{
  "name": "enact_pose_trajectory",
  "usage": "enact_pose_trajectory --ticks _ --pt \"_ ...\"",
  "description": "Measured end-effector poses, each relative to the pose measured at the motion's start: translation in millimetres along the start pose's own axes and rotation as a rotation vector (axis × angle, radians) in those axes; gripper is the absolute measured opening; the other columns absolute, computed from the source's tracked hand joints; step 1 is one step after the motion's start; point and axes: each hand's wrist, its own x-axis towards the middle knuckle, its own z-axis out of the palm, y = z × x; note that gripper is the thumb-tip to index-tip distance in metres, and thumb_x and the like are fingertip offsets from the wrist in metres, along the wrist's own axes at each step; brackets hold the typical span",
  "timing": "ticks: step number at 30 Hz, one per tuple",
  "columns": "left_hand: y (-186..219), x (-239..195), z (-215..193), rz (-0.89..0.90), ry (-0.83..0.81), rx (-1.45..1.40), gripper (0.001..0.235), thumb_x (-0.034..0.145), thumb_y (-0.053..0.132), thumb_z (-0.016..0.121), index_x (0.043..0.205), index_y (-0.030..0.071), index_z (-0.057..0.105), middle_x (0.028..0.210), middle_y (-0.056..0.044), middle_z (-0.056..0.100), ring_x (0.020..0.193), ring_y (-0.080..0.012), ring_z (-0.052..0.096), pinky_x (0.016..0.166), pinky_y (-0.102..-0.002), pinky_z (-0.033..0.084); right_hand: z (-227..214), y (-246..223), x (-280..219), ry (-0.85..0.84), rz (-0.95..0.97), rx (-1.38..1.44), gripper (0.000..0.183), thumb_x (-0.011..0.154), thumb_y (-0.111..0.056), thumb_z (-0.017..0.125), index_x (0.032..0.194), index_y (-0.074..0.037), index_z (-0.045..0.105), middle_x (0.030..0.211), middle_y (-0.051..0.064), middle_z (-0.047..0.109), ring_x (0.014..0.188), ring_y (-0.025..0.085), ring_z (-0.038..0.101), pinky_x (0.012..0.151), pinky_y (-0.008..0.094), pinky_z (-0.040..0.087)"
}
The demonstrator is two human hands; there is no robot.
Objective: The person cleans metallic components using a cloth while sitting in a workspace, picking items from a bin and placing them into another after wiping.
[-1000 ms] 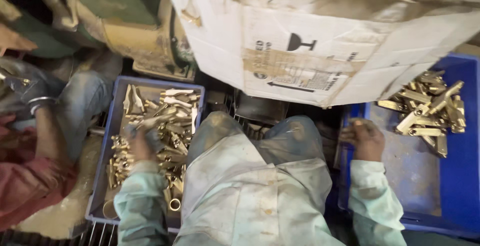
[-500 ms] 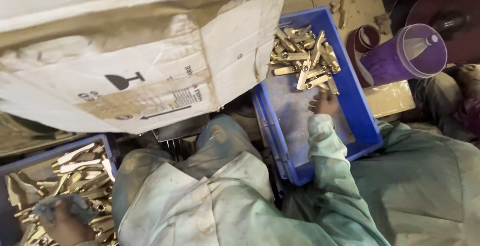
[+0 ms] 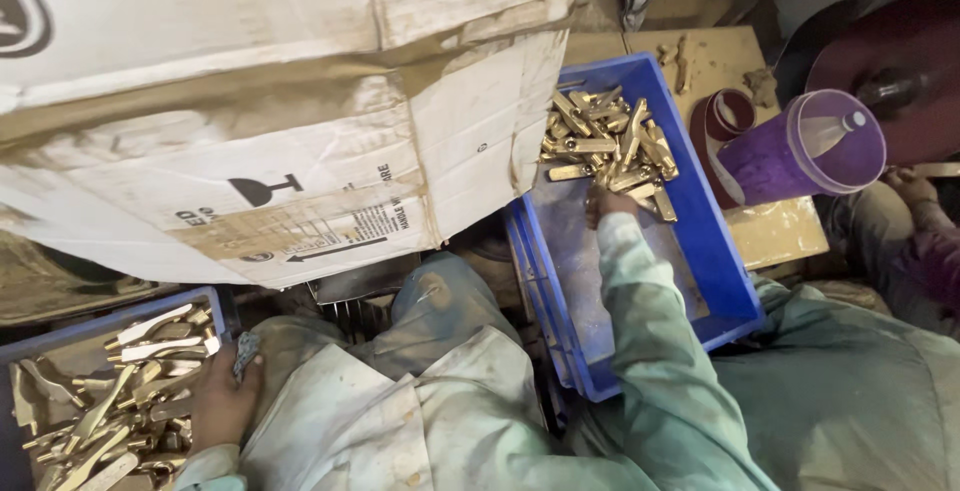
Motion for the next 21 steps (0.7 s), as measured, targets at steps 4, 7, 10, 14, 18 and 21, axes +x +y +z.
enact_pose_trajectory --ticks 4,7,10,14,18,21 --pt "8.8 0.8 -6.2 0.004 0.056 0.002 0.040 0.094 0.029 0.067 0.129 0.009 0.067 0.109 -0.024 0.066 0.098 -0.0426 0.065 0.088 -0.052 0.053 -9.2 4.7 -50.2 -0.184 0.040 0.658 0.032 0.086 -0.025 0.069 0.102 0.003 0.065 0.080 0.013 0.068 0.061 0.024 0.064 0.059 0.040 0.058" --pt "29.5 -3.8 -13.2 0.090 0.116 -0.162 0.041 0.097 0.030 0.065 0.129 0.005 0.065 0.111 -0.022 0.066 0.100 -0.0378 0.065 0.089 -0.046 0.052 -18.4 7.7 -121.5 -0.145 -0.271 0.711 0.026 0.083 -0.012 0.062 0.105 0.004 0.064 0.077 0.012 0.070 0.057 0.023 0.065 0.054 0.037 0.059" --pt "59.3 -13.6 -11.9 0.056 0.009 -0.522 0.044 0.097 0.035 0.063 0.129 0.004 0.063 0.116 -0.016 0.070 0.106 -0.0293 0.066 0.095 -0.038 0.049 -9.4 10.0 -203.0 -0.215 -0.471 0.745 0.023 0.091 -0.016 0.066 0.109 -0.005 0.056 0.070 0.010 0.064 0.052 0.020 0.061 0.046 0.034 0.054" --pt "105.2 -20.5 2.2 -0.122 -0.157 -0.793 0.056 0.094 0.040 0.066 0.137 0.005 0.059 0.128 -0.013 0.067 0.117 -0.0243 0.062 0.100 -0.033 0.046 13.2 8.5 -295.5 -0.444 -0.503 0.452 0.030 0.096 -0.022 0.066 0.109 0.005 0.063 0.066 0.007 0.061 0.051 0.015 0.058 0.048 0.029 0.049" --pt "148.5 -23.5 18.2 -0.188 -0.411 -1.221 0.053 0.100 0.035 0.066 0.139 0.002 0.054 0.123 -0.012 0.066 0.107 -0.0225 0.062 0.091 -0.034 0.049 46.6 -0.7 -356.8 -0.637 -0.581 0.330 0.032 0.095 -0.016 0.067 0.120 0.003 0.063 0.073 0.006 0.064 0.060 0.013 0.060 0.057 0.027 0.050" --pt "171.9 -30.3 4.8 -0.039 -0.650 -1.576 0.044 0.104 0.033 0.059 0.138 0.005 0.054 0.105 -0.009 0.071 0.083 -0.0148 0.071 0.074 -0.030 0.059 61.5 -18.9 -387.1 -0.683 -0.738 0.081 0.031 0.094 -0.015 0.069 0.120 0.002 0.065 0.076 0.007 0.066 0.062 0.014 0.061 0.057 0.027 0.050"
